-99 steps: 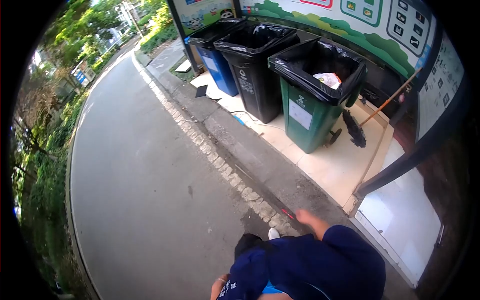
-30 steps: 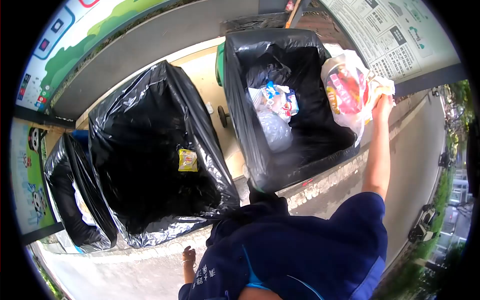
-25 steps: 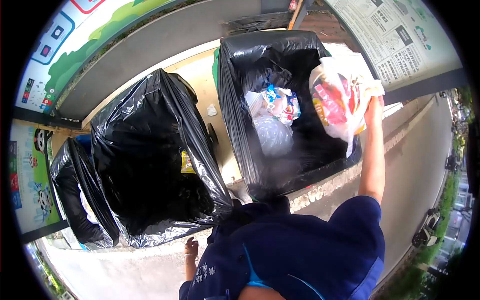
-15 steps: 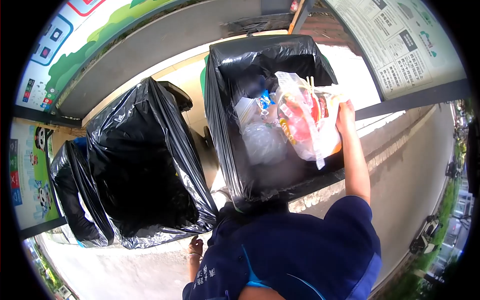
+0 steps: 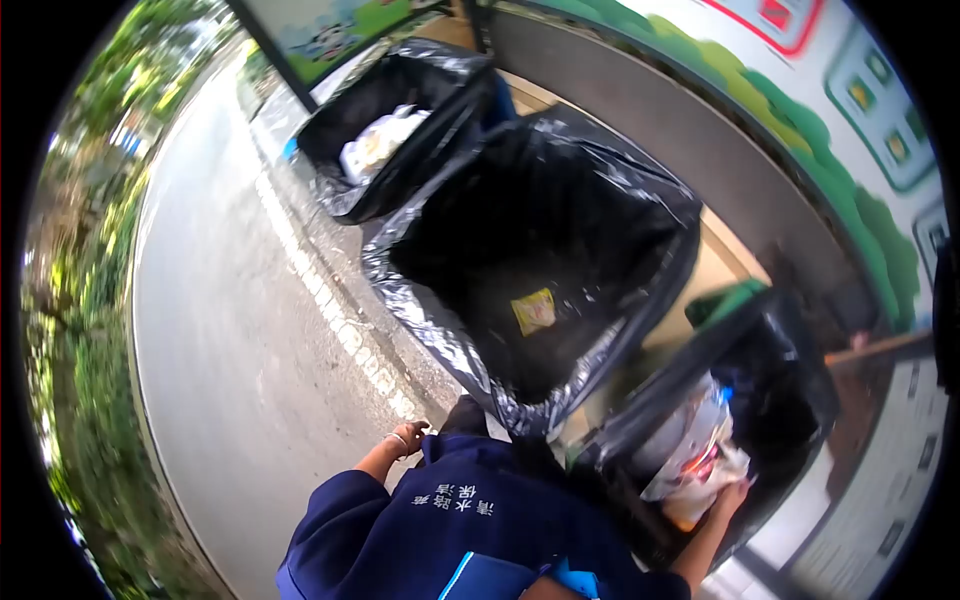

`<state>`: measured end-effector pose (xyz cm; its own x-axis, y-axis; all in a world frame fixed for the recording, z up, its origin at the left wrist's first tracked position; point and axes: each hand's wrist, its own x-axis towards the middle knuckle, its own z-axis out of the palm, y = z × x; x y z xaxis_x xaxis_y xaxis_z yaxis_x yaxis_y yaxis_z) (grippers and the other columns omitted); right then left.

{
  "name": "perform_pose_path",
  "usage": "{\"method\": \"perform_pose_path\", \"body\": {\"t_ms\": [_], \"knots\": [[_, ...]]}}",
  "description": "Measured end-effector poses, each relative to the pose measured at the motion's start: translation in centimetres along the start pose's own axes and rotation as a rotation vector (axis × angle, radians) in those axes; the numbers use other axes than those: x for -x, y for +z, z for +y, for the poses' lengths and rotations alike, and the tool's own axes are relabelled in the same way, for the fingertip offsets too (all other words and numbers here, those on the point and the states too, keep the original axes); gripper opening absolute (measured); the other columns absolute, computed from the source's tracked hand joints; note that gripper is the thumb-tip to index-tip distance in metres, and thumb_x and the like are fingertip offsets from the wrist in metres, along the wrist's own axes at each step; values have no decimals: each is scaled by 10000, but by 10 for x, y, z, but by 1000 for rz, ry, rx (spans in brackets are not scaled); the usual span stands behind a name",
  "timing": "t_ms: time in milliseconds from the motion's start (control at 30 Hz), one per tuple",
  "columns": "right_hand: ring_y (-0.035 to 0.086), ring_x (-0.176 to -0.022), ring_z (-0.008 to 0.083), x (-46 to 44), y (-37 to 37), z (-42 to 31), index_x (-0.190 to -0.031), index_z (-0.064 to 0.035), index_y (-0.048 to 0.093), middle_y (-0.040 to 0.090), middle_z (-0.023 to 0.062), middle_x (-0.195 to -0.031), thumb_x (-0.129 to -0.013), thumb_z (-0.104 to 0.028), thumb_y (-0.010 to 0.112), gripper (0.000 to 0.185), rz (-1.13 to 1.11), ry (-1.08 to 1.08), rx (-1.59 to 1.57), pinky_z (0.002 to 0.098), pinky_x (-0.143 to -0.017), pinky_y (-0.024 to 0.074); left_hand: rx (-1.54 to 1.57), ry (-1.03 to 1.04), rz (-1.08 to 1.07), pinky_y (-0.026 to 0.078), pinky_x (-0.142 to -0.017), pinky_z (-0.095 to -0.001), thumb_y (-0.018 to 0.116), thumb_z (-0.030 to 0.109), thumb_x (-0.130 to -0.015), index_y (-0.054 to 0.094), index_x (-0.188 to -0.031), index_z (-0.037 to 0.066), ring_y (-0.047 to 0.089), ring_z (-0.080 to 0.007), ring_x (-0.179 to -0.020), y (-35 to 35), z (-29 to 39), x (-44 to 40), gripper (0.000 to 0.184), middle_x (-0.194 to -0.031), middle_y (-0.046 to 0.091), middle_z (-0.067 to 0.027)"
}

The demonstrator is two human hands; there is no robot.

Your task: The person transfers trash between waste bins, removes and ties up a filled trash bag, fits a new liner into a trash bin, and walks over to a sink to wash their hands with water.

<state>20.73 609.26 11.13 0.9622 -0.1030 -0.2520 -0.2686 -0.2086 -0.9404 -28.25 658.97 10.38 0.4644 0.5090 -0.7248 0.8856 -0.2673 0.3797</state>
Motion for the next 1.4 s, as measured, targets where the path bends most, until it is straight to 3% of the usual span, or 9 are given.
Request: {"method": "perform_pose_path", "body": {"t_ms": [133,300,433,733,833,1067,1167,1333,1400], "knots": [[452,-505,77,4,33,-12,-894,-62,423,483,26,-684,-767,-123,463,146,-44,109,61,191,-374,348,-46,53,20,427,-744,-311,465,250,-729,505,-1030,94,550,-256,-845,10,-39,-10,341,-883,583,-120],[452,-930,233,-11,78,-38,-1090,40,338,457,145,-1002,-714,-38,477,408,38,-255,628,284,-834,346,-27,-66,-164,420,-758,-327,506,320,-700,514,-1032,93,541,-263,-869,-5,-94,-33,403,-917,567,-146],[469,-901,219,60,173,-109,-1111,2,361,469,160,-1016,-707,-27,464,417,73,-163,537,282,-750,390,-3,-110,-282,410,-782,-323,534,359,-675,487,-1078,112,534,-267,-884,-38,-160,-82,475,-971,544,-158],[431,-984,235,160,235,-149,-1088,38,379,433,158,-1091,-746,-91,503,386,93,-60,654,294,-858,318,515,-217,293,450,-674,-306,459,196,-691,529,-957,38,581,-253,-720,-184,-224,-159,317,-764,591,-163],[440,-950,238,186,238,-152,-1109,24,352,429,158,-1085,-734,-74,511,419,270,48,694,302,-839,338,775,-233,243,454,-657,-294,460,191,-700,526,-957,34,591,-229,-685,-164,-231,-178,308,-751,596,-152],[466,-885,258,178,179,-101,-1125,-19,301,427,150,-1044,-674,-26,497,492,236,10,502,375,-729,419,429,-221,-82,420,-758,-292,490,255,-689,511,-1018,59,545,-261,-856,-155,-212,-167,383,-854,585,-148],[487,-877,228,188,169,-84,-1075,29,393,484,144,-1005,-621,-133,595,523,211,-125,570,315,-749,410,251,-117,84,429,-733,-305,523,243,-684,476,-1056,62,559,-256,-805,-166,-218,-175,417,-959,546,-161],[474,-957,300,192,164,-103,-1072,11,421,494,183,-1019,-480,-210,709,695,322,-287,971,341,-807,389,1163,16,373,411,-455,-221,459,-11,-723,420,-1076,97,512,-149,-626,-232,-201,-212,371,-871,488,-52],[375,-1056,315,168,153,-112,-1128,-36,348,401,183,-1120,-482,-229,715,768,266,-137,1103,350,-888,320,815,193,766,409,-470,-224,474,22,-729,422,-1029,25,485,-138,-619,-277,-175,-205,305,-814,478,-54]]}}
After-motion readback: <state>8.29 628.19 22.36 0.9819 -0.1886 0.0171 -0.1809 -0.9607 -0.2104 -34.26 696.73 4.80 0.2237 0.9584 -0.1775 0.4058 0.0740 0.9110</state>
